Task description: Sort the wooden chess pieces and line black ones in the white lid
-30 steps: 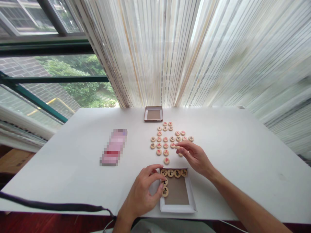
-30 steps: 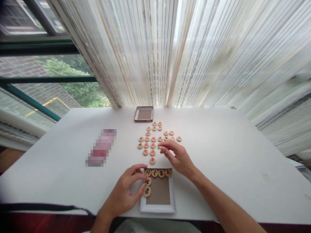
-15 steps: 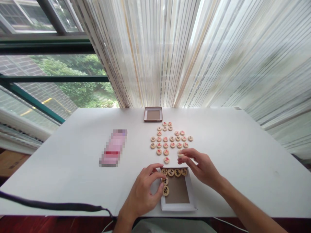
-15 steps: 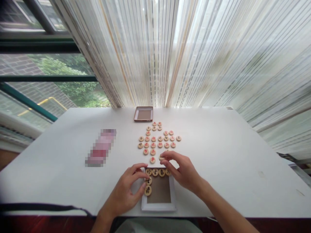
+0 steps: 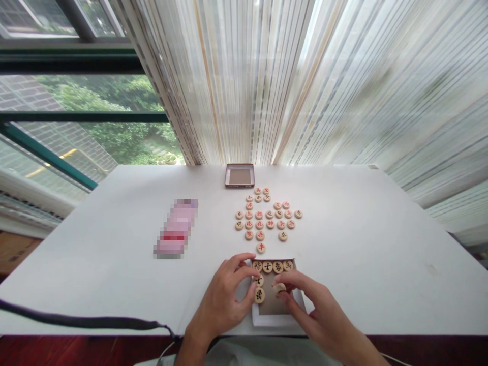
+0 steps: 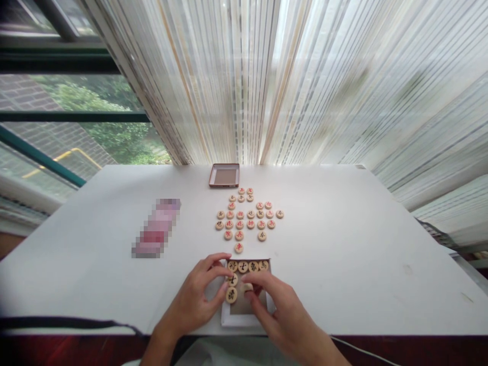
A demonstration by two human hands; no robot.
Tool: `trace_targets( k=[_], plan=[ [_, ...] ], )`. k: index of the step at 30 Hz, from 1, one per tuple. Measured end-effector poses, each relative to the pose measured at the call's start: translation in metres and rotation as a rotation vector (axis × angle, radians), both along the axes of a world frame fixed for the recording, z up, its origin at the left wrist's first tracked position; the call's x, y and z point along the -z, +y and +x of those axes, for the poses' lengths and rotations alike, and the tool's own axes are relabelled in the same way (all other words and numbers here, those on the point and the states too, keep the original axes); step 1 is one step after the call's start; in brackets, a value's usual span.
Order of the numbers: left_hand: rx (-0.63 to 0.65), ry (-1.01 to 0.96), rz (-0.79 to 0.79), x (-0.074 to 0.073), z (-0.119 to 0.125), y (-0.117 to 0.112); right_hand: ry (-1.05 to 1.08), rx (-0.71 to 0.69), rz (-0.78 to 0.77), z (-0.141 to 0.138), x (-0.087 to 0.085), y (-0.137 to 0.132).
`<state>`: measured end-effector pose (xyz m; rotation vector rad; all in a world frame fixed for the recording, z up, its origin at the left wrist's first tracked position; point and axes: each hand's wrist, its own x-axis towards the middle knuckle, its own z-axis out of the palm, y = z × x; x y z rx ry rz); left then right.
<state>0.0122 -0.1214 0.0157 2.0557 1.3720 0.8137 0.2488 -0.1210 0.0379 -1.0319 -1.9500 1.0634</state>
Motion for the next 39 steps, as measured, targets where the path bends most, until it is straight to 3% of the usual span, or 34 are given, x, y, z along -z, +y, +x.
trace_targets(
  k=[6, 22, 39],
  plan=[
    [0.007, -0.007, 0.025, 0.003, -0.001, 0.001, -0.004, -0.026, -0.018, -0.006, -0.005, -0.005],
    [0.005, -0.002, 0.024, 0.006, -0.001, 0.001, -0.201, -0.059, -0.331, -0.026, -0.001, -0.008],
    [0.001, -0.002, 0.035, 0.007, -0.001, 0.001, -0.296, -0.005, -0.276, -0.034, 0.009, -0.009]
  ],
)
